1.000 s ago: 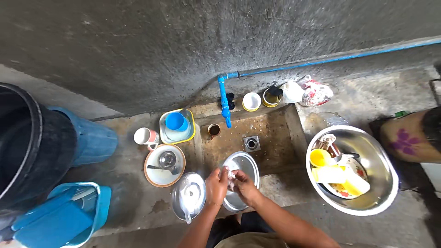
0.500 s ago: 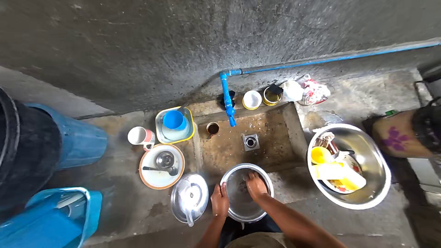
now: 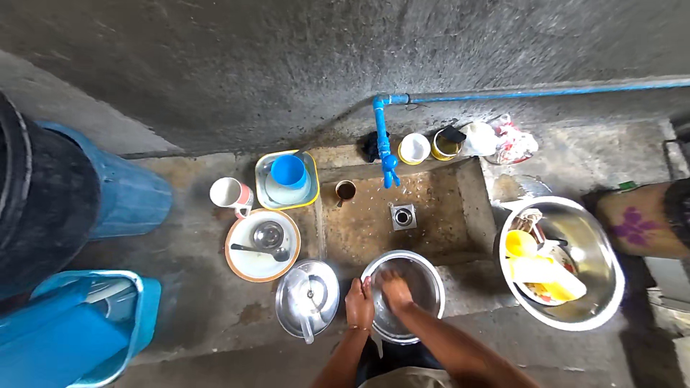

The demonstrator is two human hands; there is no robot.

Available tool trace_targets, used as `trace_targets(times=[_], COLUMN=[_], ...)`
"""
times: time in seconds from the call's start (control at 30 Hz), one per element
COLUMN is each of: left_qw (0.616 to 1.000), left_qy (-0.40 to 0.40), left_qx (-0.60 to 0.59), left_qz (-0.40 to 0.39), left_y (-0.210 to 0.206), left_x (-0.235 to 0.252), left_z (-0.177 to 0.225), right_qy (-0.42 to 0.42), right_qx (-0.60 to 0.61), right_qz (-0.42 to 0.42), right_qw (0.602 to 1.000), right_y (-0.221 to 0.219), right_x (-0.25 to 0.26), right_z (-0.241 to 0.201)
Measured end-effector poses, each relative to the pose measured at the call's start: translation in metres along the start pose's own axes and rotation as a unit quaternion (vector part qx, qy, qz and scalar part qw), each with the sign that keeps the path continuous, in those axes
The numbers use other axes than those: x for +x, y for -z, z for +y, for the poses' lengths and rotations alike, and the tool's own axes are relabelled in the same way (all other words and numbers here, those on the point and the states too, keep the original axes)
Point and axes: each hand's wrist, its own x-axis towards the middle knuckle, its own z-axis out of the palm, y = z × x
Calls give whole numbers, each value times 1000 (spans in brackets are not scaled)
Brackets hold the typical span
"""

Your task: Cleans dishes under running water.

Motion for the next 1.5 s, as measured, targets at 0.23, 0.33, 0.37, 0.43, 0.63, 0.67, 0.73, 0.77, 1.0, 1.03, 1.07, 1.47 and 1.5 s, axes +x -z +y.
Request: trace_targets(times=[0.23, 0.33, 0.37, 0.43, 0.63, 0.67, 0.73, 0.77, 1.0, 1.03, 1.07, 1.47, 1.5], left_qw=[1000, 1000, 999, 999, 999, 999, 998, 998, 997, 997, 997, 998, 998], left_qy=[-12, 2, 5, -3, 1, 0, -4, -7, 7, 5, 2, -29, -23], left_qx=[9, 13, 14, 17, 22, 24, 30, 30, 34, 35, 34, 28, 25], left_qz=[-15, -24, -30, -43, -46, -47, -53, -55, -66, -71, -72, -45, -46], left_y=[1, 3, 4, 5, 5, 5, 6, 7, 9, 9, 8, 4, 4], left_x=[1, 1, 1, 1, 3, 5, 3, 3, 8, 6, 5, 4, 4], left_z=[-2, 5, 5, 3, 5, 6, 3, 3, 8, 5, 4, 4, 4], right_qy=[-78, -50, -25, -18, -73, -48, -21, -27, -46, -45, -62, -23, 0], right_qx=[-7, 14, 24, 35, 35, 49, 59, 60, 47, 34, 18, 109, 119], right_qz=[17, 14, -1, -13, 37, 33, 14, 15, 3, -30, -57, 85, 66], right_qw=[997, 999, 999, 999, 996, 997, 998, 998, 998, 998, 996, 990, 991], right_y=[19, -1, -13, -16, 1, -13, -25, -16, -19, -26, -25, -23, -33], right_x=[0, -6, -11, -13, -2, -6, -9, -6, -12, -21, -29, 2, -4], right_z=[17, 3, -1, 0, 9, 7, 6, 7, 10, 14, 19, -14, -15])
